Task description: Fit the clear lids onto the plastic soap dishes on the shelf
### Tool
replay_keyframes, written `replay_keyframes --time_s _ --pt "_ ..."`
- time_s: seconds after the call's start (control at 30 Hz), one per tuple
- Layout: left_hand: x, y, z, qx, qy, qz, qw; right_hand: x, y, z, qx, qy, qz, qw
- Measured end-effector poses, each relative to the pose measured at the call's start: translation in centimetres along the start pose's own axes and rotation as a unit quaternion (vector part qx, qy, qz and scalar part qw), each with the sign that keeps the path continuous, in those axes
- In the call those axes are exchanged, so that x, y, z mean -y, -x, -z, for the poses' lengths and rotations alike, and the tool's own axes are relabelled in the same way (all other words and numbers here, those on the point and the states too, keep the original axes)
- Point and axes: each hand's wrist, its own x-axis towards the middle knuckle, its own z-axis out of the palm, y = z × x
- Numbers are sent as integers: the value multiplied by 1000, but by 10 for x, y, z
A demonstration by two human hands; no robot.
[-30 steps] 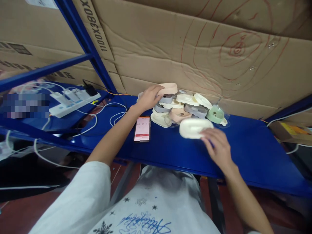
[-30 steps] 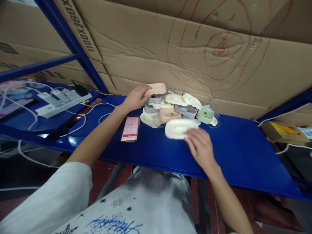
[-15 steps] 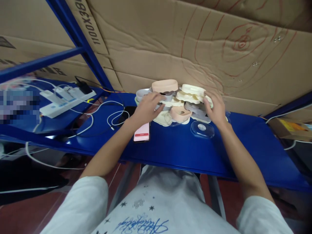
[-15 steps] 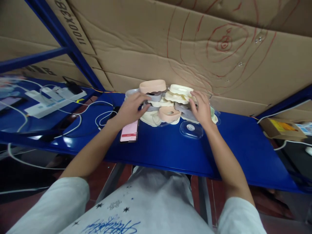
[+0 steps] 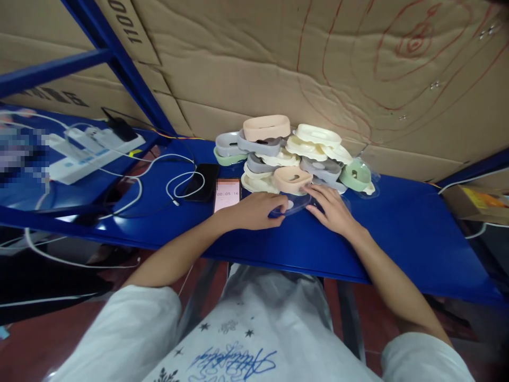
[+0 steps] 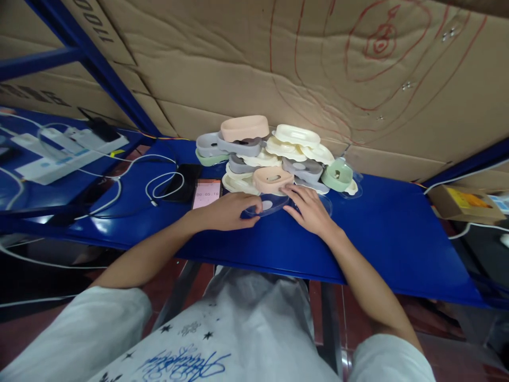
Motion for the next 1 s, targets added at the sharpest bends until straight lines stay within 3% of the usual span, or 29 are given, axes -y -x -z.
replay_keyframes --time_s 0.07,0.17,0.23,0.3,0.4,0.47,0.57,0.67,0.77,0.87,1.0 --pt "-4 1 2 -11 158 5 987 4 2 4 2 -14 6 1000" --pt "-1 -1 1 -21 379 19 925 11 2 10 0 -51 6 999" --pt "7 -4 -3 -16 451 40 891 14 1 11 2 -76 -4 997" --pt "14 -6 -8 -24 404 56 913 14 0 9 19 -91 -19 995" --pt "19 -7 -17 -117 131 48 983 11 -1 6 76 -94 -40 992" --pt "19 -7 -23 -170 -55 31 983 8 0 5 107 -84 -48 990" --pt "19 -7 -26 -156 -201 26 967 4 3 5 121 -59 -49 990" --pt "22 -9 -26 -115 -250 34 961 2 4 6 112 -38 -46 992" --pt "22 -11 -23 -108 -254 47 960 6 3 7 111 -36 -39 992" --pt "20 -10 -19 -127 -213 60 967 17 1 8 108 -45 -20 993" --pt "22 -5 -12 -138 -109 27 984 27 -1 10 87 -51 -5 995"
